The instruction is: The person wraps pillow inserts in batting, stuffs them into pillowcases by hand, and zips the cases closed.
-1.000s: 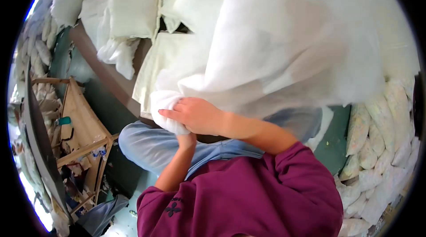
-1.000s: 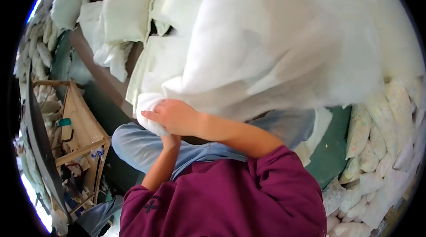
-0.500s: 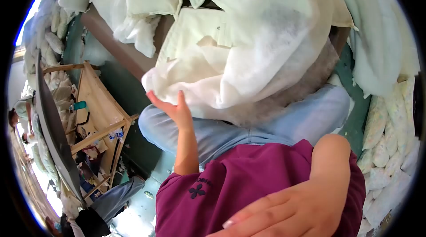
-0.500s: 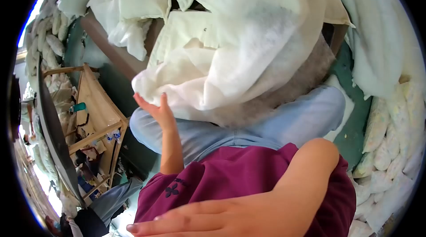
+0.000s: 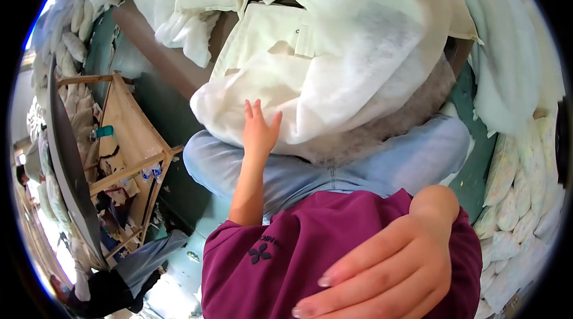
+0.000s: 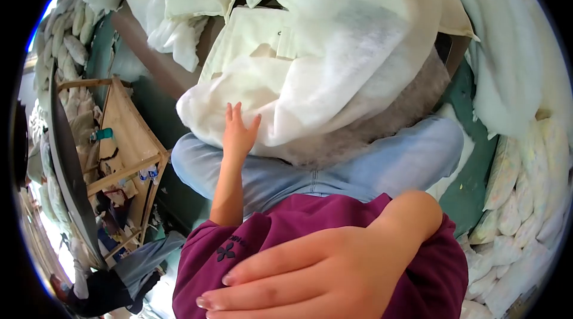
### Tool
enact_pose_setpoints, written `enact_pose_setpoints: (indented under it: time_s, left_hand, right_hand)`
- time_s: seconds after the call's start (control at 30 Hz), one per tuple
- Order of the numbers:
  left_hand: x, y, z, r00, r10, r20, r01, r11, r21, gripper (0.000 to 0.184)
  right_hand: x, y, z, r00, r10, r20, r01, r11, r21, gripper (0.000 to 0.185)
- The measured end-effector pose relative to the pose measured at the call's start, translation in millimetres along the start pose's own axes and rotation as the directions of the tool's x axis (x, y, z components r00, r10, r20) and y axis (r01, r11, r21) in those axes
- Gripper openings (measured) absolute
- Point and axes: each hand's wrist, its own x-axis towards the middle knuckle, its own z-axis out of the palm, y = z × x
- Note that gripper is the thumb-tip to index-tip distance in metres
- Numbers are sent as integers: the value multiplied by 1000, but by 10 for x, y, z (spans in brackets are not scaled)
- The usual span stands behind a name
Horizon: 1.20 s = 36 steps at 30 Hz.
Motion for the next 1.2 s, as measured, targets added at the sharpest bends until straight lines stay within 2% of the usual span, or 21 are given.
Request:
enact_pose_setpoints:
  time_s: [0.07, 0.13, 0.17, 0.23, 0.27, 0.33, 0.37, 0.43, 0.5, 0.6, 0.63, 0.67, 0.73, 0.8, 0.83, 0.9, 0.93, 1.0, 1.1, 1.17, 1.2]
  left_hand:
    - [-28, -35, 47, 996, -91, -6, 91, 996, 19, 74]
    - [45, -173, -117, 984, -178, -20, 179, 978, 107, 77]
    - [116, -396, -120, 981, -188, -40, 191, 976, 107, 78]
    - [218, -480, -448, 960, -277, -27, 279, 954, 110, 79]
    - [320, -517, -591, 951, -310, -23, 310, 944, 110, 80]
    - [522, -806, -667, 959, -72, -276, 117, 982, 150, 80]
    - [597, -850, -720, 925, 24, -378, 86, 959, 271, 80]
    - [736, -880, -760, 811, 233, -536, 72, 871, 487, 81]
    - [873, -1014, -712, 922, 39, -385, 59, 969, 239, 87]
    - [1249, -1457, -516, 996, 39, -86, -27, 991, 129, 70]
    - [1260, -1359, -525, 1000, 1, -17, 1, 993, 114, 60]
    - [1258, -1267, -526, 998, -38, 54, 32, 994, 103, 51]
    - [1140, -909, -795, 979, -176, 101, 196, 949, -246, 24]
    - [1143, -1234, -978, 999, -2, -37, -29, 604, -797, 8]
    - [1132, -1335, -1151, 992, -53, -115, -83, 413, -907, 8]
    - [1089, -1734, -1513, 959, -82, -272, -253, 187, -949, 7]
    - [1156, -2231, -1611, 940, -107, -325, -305, 171, -937, 6]
    - [1021, -2511, -1695, 894, -225, -387, -376, 89, -922, 5]
    - [867, -2777, -1439, 904, -281, -323, -330, 22, -944, 4]
    - [924, -2918, -1163, 928, -261, -266, -209, 226, -951, 8]
    - [950, -2949, -1069, 938, -254, -234, -145, 325, -935, 10]
  right_hand:
    - [-35, -45, -231, 981, -42, 188, 50, 998, -39, 15]
    - [-66, 133, -474, 846, -243, 474, 301, 952, -49, 33]
    - [-95, 259, -462, 873, -69, 483, 224, 936, -271, 30]
    - [-369, 679, -547, 880, 297, 371, 80, 676, -732, 27]
    - [-394, 939, -694, 897, 417, 149, -109, 534, -839, 32]
    - [-912, 1572, -1240, 897, 427, -114, -220, 207, -953, 44]
    - [-1151, 1777, -1540, 884, 366, -291, -352, 110, -930, 46]
    - [-1612, 2028, -2207, 809, 170, -562, -585, 145, -798, 61]
    - [-1969, 2159, -2646, 582, 59, -811, -812, -12, -583, 83]
    - [-1968, 2180, -2746, 21, 237, -971, -944, 326, 59, 97]
    - [-1999, 2222, -2750, -56, 335, -941, -872, 442, 209, 106]
    - [-2034, 2278, -2782, -91, 409, -908, -819, 487, 302, 101]
    - [-2123, 2371, -2894, -132, 560, -818, -689, 541, 482, 91]
    - [-2086, 2145, -3064, -21, 725, -688, -758, 437, 484, 70]
    - [-2057, 2002, -3164, 26, 800, -599, -791, 383, 477, 60]
    - [-2081, 1588, -3510, 4, 648, -762, -677, 563, 475, 42]
    - [-2204, 1363, -3809, -52, 580, -813, -617, 621, 483, 43]
    - [-2373, 767, -4079, 1, 354, -935, -631, 725, 274, 43]
    - [-2737, 192, -4076, 38, 270, -962, -761, 632, 147, 45]
    - [-2885, 112, -3835, 78, 244, -967, -847, 527, 65, 46]
    - [-3031, 91, -3812, -17, 390, -921, -935, 321, 153, 47]
